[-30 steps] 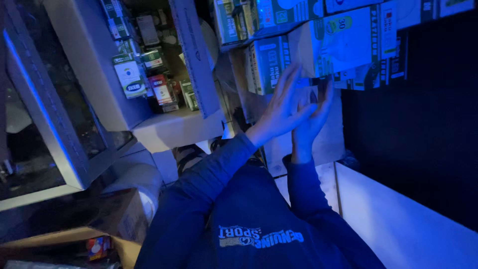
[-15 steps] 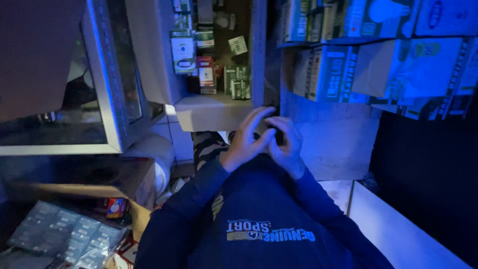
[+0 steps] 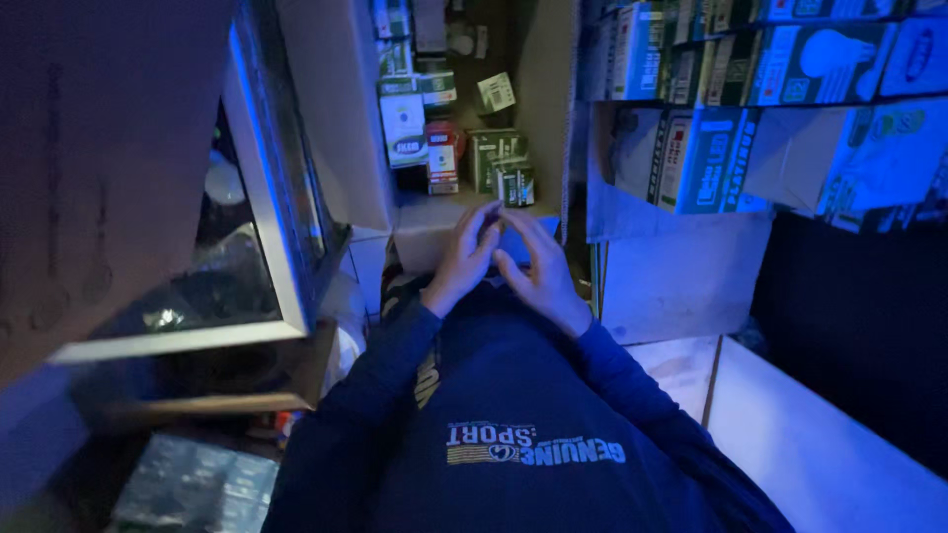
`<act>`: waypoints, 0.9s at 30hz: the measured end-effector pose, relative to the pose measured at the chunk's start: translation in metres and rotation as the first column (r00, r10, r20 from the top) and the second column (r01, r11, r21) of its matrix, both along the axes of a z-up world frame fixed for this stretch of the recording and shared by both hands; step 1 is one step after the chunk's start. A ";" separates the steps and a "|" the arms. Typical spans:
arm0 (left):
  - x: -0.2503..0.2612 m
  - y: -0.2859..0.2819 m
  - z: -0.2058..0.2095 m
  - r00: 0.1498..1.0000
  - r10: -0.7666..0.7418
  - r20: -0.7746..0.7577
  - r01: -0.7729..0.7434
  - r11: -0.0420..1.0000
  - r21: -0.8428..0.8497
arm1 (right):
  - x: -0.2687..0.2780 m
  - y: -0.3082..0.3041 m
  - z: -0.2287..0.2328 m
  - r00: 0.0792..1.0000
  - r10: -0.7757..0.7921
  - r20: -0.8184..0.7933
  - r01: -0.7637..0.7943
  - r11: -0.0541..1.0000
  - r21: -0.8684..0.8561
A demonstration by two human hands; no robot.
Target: The person removes light bulb boxes from a cardboard shipping carton and stacks them neatly onto storage shelves by hand.
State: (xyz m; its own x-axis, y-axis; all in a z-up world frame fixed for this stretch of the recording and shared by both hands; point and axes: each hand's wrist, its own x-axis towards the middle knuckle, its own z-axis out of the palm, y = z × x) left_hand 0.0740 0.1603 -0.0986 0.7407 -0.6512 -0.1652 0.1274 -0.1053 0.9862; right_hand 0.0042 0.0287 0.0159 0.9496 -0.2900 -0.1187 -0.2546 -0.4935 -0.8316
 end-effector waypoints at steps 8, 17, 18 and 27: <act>0.043 0.032 -0.037 0.978 -0.144 0.149 0.107 0.968 0.228 | -0.015 -0.017 -0.027 0.831 -0.546 0.107 0.555 0.800 -0.228; 0.067 0.022 -0.001 0.977 -0.157 0.143 0.136 0.980 0.147 | 0.000 -0.001 0.001 0.867 -0.466 0.179 0.458 0.885 0.084; 0.067 0.020 0.003 0.974 -0.160 0.162 0.137 0.980 0.142 | 0.003 0.000 -0.001 0.865 -0.470 0.175 0.463 0.883 0.080; 0.079 0.049 -0.016 0.932 -0.154 0.328 0.070 0.965 0.252 | 0.019 -0.029 -0.045 0.907 -0.416 0.061 0.420 0.889 -0.183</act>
State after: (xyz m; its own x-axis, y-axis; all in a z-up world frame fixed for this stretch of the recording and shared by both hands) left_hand 0.1529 0.2094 -0.1143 0.7033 -0.7073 -0.0713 -0.2391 -0.3299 0.9132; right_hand 0.0233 0.0000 -0.0290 0.7373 -0.6756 -0.0058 -0.4565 -0.4918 -0.7414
